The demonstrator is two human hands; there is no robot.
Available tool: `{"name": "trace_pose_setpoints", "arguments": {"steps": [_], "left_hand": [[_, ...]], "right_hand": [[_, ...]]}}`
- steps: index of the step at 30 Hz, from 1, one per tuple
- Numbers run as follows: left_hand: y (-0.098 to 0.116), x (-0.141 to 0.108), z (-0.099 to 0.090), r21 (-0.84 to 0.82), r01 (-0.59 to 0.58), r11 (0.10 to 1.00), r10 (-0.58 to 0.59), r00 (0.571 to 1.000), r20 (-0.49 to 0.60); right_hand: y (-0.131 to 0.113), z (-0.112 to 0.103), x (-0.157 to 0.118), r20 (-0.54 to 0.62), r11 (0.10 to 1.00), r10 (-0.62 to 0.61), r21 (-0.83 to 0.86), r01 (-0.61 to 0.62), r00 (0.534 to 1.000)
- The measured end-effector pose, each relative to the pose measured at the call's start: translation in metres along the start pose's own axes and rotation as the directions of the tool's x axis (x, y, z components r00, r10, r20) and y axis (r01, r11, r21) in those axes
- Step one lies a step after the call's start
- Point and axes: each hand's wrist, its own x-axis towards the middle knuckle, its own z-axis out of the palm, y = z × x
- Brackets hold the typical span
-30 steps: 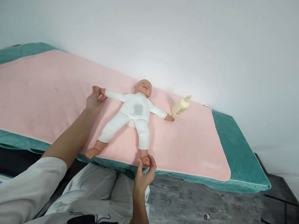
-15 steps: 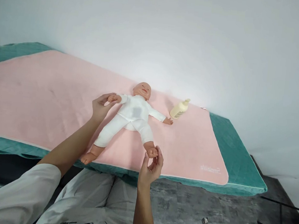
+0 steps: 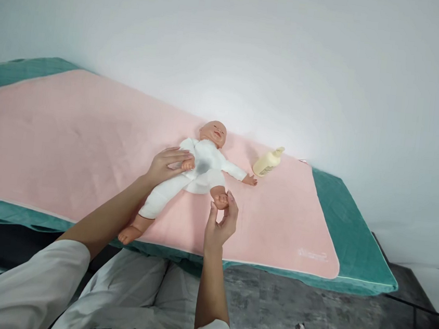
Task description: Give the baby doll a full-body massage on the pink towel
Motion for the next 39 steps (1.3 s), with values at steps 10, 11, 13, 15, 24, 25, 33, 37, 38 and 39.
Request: {"name": "trace_pose_setpoints", "arguments": {"steps": [10, 11, 13, 15, 24, 25, 33, 37, 38, 39], "left_hand": [[0.004, -0.001, -0.005, 0.074, -0.189, 0.979, 0.183, 0.980, 0.083], [0.003, -0.001, -0.005, 0.075, -0.199, 0.977, 0.190, 0.976, 0.110], [0.002, -0.001, -0.006, 0.073, -0.208, 0.975, 0.193, 0.966, 0.171], [0.002, -0.002, -0.006, 0.068, -0.222, 0.973, 0.205, 0.958, 0.202], [0.001, -0.002, -0.005, 0.042, -0.128, 0.991, 0.126, 0.991, 0.050], [0.001, -0.003, -0.004, 0.029, -0.103, 0.994, 0.103, 0.995, 0.012], [-0.002, -0.007, -0.012, -0.116, 0.308, 0.944, -0.329, 0.902, -0.279], [-0.012, -0.001, -0.019, -0.361, 0.411, 0.837, -0.531, 0.771, -0.353], [-0.016, 0.000, -0.020, -0.443, 0.410, 0.797, -0.582, 0.718, -0.383], [-0.021, 0.002, -0.020, -0.517, 0.398, 0.757, -0.629, 0.659, -0.413]], "right_hand": [[0.011, 0.027, -0.004, 0.055, 0.986, -0.152, -0.068, 0.155, 0.987], [0.011, 0.029, -0.004, 0.057, 0.983, -0.168, -0.062, 0.172, 0.984], [0.011, 0.030, -0.005, 0.059, 0.981, -0.182, -0.063, 0.186, 0.982], [0.012, 0.030, -0.005, 0.063, 0.980, -0.176, -0.082, 0.180, 0.982], [0.009, 0.011, -0.006, 0.016, 0.995, -0.095, -0.023, 0.095, 0.995], [0.008, 0.006, -0.007, 0.007, 0.997, -0.079, -0.011, 0.079, 0.997], [0.004, -0.033, -0.022, -0.011, 1.000, -0.020, -0.013, 0.020, 1.000], [0.005, -0.049, -0.038, -0.001, 0.999, -0.012, -0.032, 0.012, 1.000], [0.006, -0.052, -0.042, 0.000, 0.999, -0.004, -0.037, 0.004, 1.000], [0.008, -0.054, -0.047, 0.004, 0.999, 0.010, -0.044, -0.009, 1.000]]}}
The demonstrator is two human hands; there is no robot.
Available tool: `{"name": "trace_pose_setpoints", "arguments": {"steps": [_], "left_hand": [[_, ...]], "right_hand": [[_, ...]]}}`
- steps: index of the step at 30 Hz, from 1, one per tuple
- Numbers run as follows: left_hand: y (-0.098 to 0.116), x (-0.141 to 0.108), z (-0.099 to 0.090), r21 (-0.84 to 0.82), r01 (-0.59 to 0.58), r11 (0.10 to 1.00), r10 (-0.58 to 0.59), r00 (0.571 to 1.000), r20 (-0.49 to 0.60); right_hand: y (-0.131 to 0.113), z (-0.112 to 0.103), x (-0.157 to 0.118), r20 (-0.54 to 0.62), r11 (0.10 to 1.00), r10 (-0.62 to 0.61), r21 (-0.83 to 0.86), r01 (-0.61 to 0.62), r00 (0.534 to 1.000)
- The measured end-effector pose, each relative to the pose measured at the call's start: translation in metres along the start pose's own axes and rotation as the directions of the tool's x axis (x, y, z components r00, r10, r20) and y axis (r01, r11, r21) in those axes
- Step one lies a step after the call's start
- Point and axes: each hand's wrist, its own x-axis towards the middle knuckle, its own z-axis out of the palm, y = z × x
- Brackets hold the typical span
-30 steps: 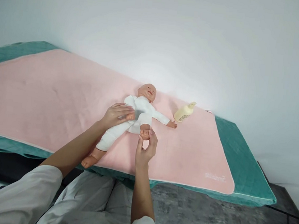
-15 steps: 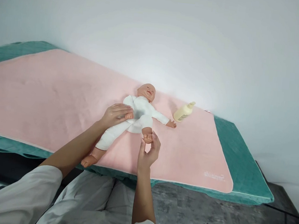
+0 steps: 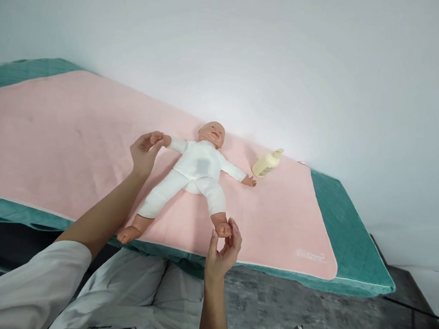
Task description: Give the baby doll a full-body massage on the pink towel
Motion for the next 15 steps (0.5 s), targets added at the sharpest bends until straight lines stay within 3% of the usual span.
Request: {"name": "trace_pose_setpoints", "arguments": {"steps": [3, 5, 9, 15], "left_hand": [[-0.010, 0.011, -0.003, -0.177, 0.118, 0.977, -0.147, 0.977, -0.158], [-0.015, 0.015, -0.007, -0.280, 0.222, 0.934, -0.283, 0.938, -0.200], [-0.029, 0.021, -0.018, -0.419, 0.414, 0.808, -0.525, 0.829, -0.193], [-0.054, 0.037, -0.033, -0.335, 0.633, 0.698, -0.703, 0.696, -0.150]], "right_hand": [[0.007, -0.006, -0.016, 0.044, 0.998, 0.054, -0.024, -0.053, 0.998], [0.012, -0.009, -0.027, 0.083, 0.996, 0.078, -0.048, -0.075, 0.993], [0.023, -0.013, -0.045, 0.144, 0.989, 0.121, -0.097, -0.107, 0.982], [0.030, -0.012, -0.064, 0.226, 0.982, 0.078, -0.184, -0.036, 0.971]]}}
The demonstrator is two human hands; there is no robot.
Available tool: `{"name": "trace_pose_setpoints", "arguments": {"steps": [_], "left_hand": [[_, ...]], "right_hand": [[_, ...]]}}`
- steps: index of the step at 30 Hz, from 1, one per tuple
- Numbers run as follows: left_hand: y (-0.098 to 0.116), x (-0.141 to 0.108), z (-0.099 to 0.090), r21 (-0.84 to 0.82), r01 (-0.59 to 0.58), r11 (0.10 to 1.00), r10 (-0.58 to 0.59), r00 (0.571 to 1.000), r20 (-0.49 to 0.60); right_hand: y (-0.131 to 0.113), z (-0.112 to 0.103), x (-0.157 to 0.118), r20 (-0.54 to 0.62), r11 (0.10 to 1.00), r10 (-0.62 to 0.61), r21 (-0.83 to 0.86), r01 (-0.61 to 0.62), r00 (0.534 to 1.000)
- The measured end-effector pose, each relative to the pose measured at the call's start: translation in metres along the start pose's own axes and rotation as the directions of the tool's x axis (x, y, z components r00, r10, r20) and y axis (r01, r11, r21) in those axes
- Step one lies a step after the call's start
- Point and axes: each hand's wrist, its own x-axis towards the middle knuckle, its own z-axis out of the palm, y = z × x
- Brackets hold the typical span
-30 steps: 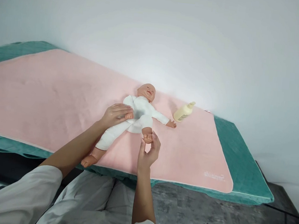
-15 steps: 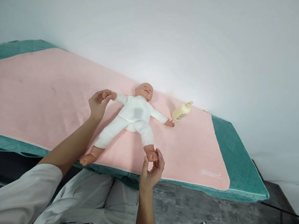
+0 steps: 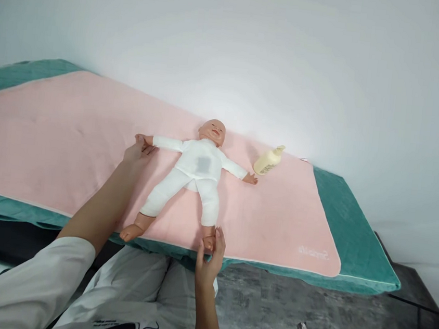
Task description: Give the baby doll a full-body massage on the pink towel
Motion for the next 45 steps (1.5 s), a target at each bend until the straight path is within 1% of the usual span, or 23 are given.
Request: {"name": "trace_pose_setpoints", "arguments": {"steps": [2, 4, 6, 10, 12, 15, 18, 20, 22, 25, 27, 31, 34, 36, 39, 41, 43, 45], "left_hand": [[0.001, 0.005, -0.001, -0.001, 0.051, 0.999, -0.051, 0.998, -0.044], [0.001, 0.007, 0.000, -0.018, 0.067, 0.998, -0.068, 0.995, -0.074], [0.001, 0.006, 0.000, -0.027, 0.064, 0.998, -0.066, 0.995, -0.075], [0.000, 0.000, 0.001, -0.031, 0.039, 0.999, -0.041, 0.998, -0.054], [0.000, -0.004, 0.001, -0.048, 0.003, 0.999, -0.004, 0.999, -0.038], [0.000, -0.013, 0.002, -0.051, -0.095, 0.994, 0.097, 0.995, 0.025], [0.001, -0.024, 0.005, -0.048, -0.188, 0.981, 0.191, 0.979, 0.074], [0.001, -0.031, 0.009, -0.063, -0.245, 0.968, 0.250, 0.964, 0.091], [0.001, -0.038, 0.013, -0.083, -0.339, 0.937, 0.347, 0.931, 0.111], [0.001, -0.050, 0.019, -0.087, -0.509, 0.857, 0.516, 0.841, 0.163], [0.001, -0.059, 0.021, -0.062, -0.576, 0.815, 0.573, 0.786, 0.233], [-0.004, -0.080, 0.023, 0.008, -0.642, 0.767, 0.582, 0.700, 0.414], [-0.009, -0.094, 0.023, 0.080, -0.691, 0.719, 0.565, 0.647, 0.513], [-0.013, -0.099, 0.023, 0.121, -0.729, 0.673, 0.554, 0.606, 0.571], [-0.017, -0.098, 0.020, 0.132, -0.799, 0.587, 0.562, 0.520, 0.643], [-0.019, -0.095, 0.019, 0.124, -0.833, 0.539, 0.566, 0.467, 0.680], [-0.020, -0.091, 0.018, 0.110, -0.850, 0.515, 0.564, 0.433, 0.703], [-0.021, -0.089, 0.018, 0.103, -0.853, 0.511, 0.551, 0.418, 0.722]], "right_hand": [[0.000, 0.003, -0.003, -0.007, 0.999, -0.026, -0.041, 0.025, 1.000], [0.000, 0.005, -0.004, -0.012, 0.996, -0.055, -0.070, 0.054, 0.998], [0.000, 0.007, -0.005, -0.014, 0.995, -0.063, -0.081, 0.062, 0.998], [0.001, 0.008, -0.004, -0.028, 0.997, -0.037, -0.072, 0.035, 0.999], [0.001, 0.007, -0.004, -0.036, 0.998, -0.025, -0.055, 0.023, 0.999], [0.001, 0.006, -0.003, -0.069, 1.000, -0.015, -0.010, 0.014, 0.998], [-0.002, 0.003, 0.001, -0.117, 0.999, -0.015, 0.050, 0.021, 0.993], [-0.006, 0.000, 0.007, -0.134, 0.997, 0.011, 0.080, 0.000, 0.991], [-0.011, -0.004, 0.015, -0.129, 0.995, 0.055, 0.091, -0.043, 0.990], [-0.020, -0.010, 0.030, -0.114, 0.993, 0.093, 0.083, -0.083, 0.989], [-0.026, -0.014, 0.039, -0.116, 0.994, 0.089, 0.079, -0.080, 0.989], [-0.035, -0.016, 0.057, -0.143, 0.996, 0.051, 0.075, -0.041, 0.988], [-0.041, -0.013, 0.068, -0.175, 0.996, 0.000, 0.087, 0.016, 0.985], [-0.045, -0.008, 0.075, -0.213, 0.993, -0.029, 0.103, 0.052, 0.977], [-0.048, 0.002, 0.085, -0.268, 0.986, -0.056, 0.139, 0.096, 0.962], [-0.048, 0.008, 0.092, -0.274, 0.982, -0.074, 0.149, 0.118, 0.959], [-0.048, 0.015, 0.098, -0.265, 0.981, -0.088, 0.145, 0.129, 0.960], [-0.046, 0.020, 0.104, -0.252, 0.981, -0.095, 0.140, 0.133, 0.963]]}}
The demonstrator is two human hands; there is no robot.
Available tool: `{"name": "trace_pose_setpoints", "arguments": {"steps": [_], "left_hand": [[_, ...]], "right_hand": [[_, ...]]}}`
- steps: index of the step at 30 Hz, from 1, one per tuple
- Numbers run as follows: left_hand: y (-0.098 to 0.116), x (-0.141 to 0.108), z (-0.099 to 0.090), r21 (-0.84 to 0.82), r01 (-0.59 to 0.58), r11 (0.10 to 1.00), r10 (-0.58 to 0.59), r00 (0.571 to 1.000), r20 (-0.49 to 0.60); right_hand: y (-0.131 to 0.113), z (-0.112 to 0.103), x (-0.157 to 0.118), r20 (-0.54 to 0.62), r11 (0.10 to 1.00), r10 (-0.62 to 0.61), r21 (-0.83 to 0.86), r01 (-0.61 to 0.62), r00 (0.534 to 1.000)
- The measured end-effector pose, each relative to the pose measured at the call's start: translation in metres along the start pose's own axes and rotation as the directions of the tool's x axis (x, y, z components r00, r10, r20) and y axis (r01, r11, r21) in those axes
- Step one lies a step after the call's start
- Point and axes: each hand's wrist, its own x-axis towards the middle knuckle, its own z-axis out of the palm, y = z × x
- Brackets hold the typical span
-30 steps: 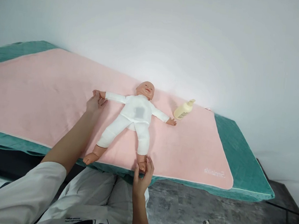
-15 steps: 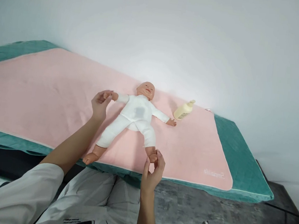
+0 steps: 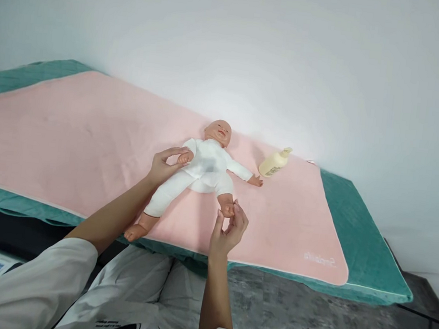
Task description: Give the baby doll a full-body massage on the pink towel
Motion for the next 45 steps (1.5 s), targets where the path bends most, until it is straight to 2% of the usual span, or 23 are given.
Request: {"name": "trace_pose_setpoints", "arguments": {"steps": [3, 6, 10, 16, 24, 29, 32, 35, 37, 39, 42, 45], "left_hand": [[0.000, 0.001, 0.000, 0.024, -0.016, 1.000, 0.014, 0.997, 0.069], [0.001, 0.003, 0.000, 0.066, -0.102, 0.993, 0.092, 0.985, 0.144], [0.000, 0.006, -0.002, 0.129, -0.225, 0.966, 0.190, 0.953, 0.238], [-0.003, 0.007, -0.006, 0.232, -0.329, 0.915, 0.232, 0.902, 0.364], [0.002, 0.009, -0.012, 0.369, -0.469, 0.802, 0.294, 0.849, 0.439], [0.004, 0.009, -0.012, 0.380, -0.433, 0.818, 0.256, 0.864, 0.433], [0.004, 0.008, -0.014, 0.371, -0.359, 0.856, 0.221, 0.905, 0.364], [0.007, 0.007, -0.017, 0.356, -0.204, 0.912, 0.166, 0.977, 0.134], [0.011, 0.008, -0.020, 0.317, -0.049, 0.947, 0.061, 0.998, -0.028], [0.012, 0.010, -0.023, 0.251, 0.084, 0.964, -0.054, 0.991, -0.124], [0.004, 0.015, -0.027, 0.112, 0.188, 0.976, -0.159, 0.960, -0.230], [-0.014, 0.021, -0.032, -0.039, 0.256, 0.966, -0.252, 0.895, -0.368]], "right_hand": [[0.002, 0.007, 0.006, 0.018, 1.000, -0.015, 0.016, 0.014, 1.000], [0.001, 0.013, 0.012, 0.025, 0.999, -0.033, 0.040, 0.032, 0.999], [0.000, 0.020, 0.017, 0.040, 0.998, -0.059, 0.021, 0.059, 0.997], [0.002, 0.026, 0.017, 0.038, 0.995, -0.090, 0.049, 0.088, 0.995], [0.005, 0.019, 0.011, 0.048, 0.994, -0.087, 0.063, 0.084, 0.995], [0.006, 0.011, 0.007, 0.049, 0.997, -0.064, 0.055, 0.061, 0.997], [0.006, 0.002, 0.005, 0.062, 0.997, -0.076, 0.034, 0.074, 0.995], [0.002, -0.010, 0.004, 0.092, 0.993, -0.118, -0.006, 0.119, 0.989], [-0.001, -0.018, 0.003, 0.114, 0.990, -0.136, -0.020, 0.139, 0.984], [-0.005, -0.027, 0.000, 0.132, 0.991, -0.127, -0.023, 0.131, 0.983], [-0.006, -0.039, -0.008, 0.153, 0.996, -0.076, -0.039, 0.083, 0.985], [-0.002, -0.052, -0.023, 0.202, 0.994, -0.023, -0.099, 0.044, 0.979]]}}
